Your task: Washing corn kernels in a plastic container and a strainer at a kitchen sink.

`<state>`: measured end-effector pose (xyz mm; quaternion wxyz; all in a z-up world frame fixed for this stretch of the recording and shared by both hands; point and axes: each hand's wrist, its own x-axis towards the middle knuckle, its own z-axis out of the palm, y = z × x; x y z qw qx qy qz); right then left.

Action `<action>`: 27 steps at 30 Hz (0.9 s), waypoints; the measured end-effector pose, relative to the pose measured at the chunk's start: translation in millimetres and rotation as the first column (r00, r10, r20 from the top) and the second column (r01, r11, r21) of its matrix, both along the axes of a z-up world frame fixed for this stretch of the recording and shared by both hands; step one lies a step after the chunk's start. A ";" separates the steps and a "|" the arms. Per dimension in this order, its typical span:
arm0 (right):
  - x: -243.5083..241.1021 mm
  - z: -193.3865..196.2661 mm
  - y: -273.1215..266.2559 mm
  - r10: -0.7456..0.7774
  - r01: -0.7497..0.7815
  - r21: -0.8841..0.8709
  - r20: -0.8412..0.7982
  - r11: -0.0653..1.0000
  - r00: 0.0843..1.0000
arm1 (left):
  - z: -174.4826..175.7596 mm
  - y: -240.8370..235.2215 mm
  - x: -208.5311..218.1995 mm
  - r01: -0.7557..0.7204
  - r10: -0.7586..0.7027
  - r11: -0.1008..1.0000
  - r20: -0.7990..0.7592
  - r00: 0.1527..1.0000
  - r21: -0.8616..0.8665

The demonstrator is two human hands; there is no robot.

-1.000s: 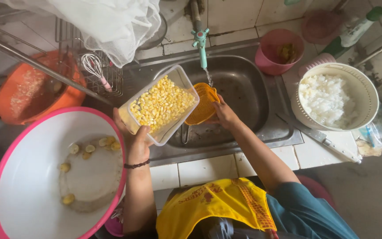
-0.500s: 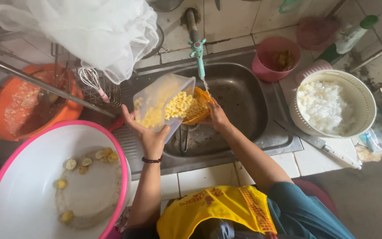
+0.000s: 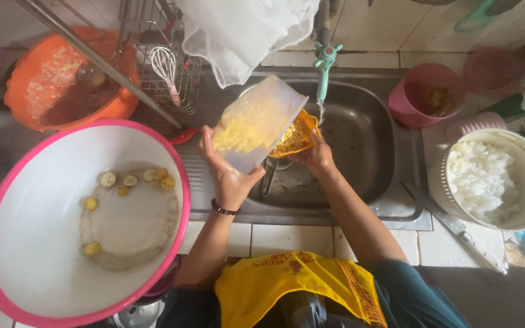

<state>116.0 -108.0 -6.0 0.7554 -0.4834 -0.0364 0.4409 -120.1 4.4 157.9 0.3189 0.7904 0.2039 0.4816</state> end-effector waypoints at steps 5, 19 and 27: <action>-0.6 -7.1 11.9 0.031 -0.031 0.005 -0.046 1.000 0.998 | 9.7 0.2 -5.5 0.007 -0.009 0.997 0.024 1.000 0.080; -26.5 3.9 27.9 0.066 -0.065 0.021 -0.057 0.998 0.996 | 26.0 -4.0 -18.2 0.028 -0.027 0.988 -0.006 1.000 0.151; -38.7 11.5 30.5 0.070 -0.071 -0.015 -0.059 0.997 0.996 | 22.8 -3.7 -22.3 0.055 -0.058 0.985 0.008 0.998 0.166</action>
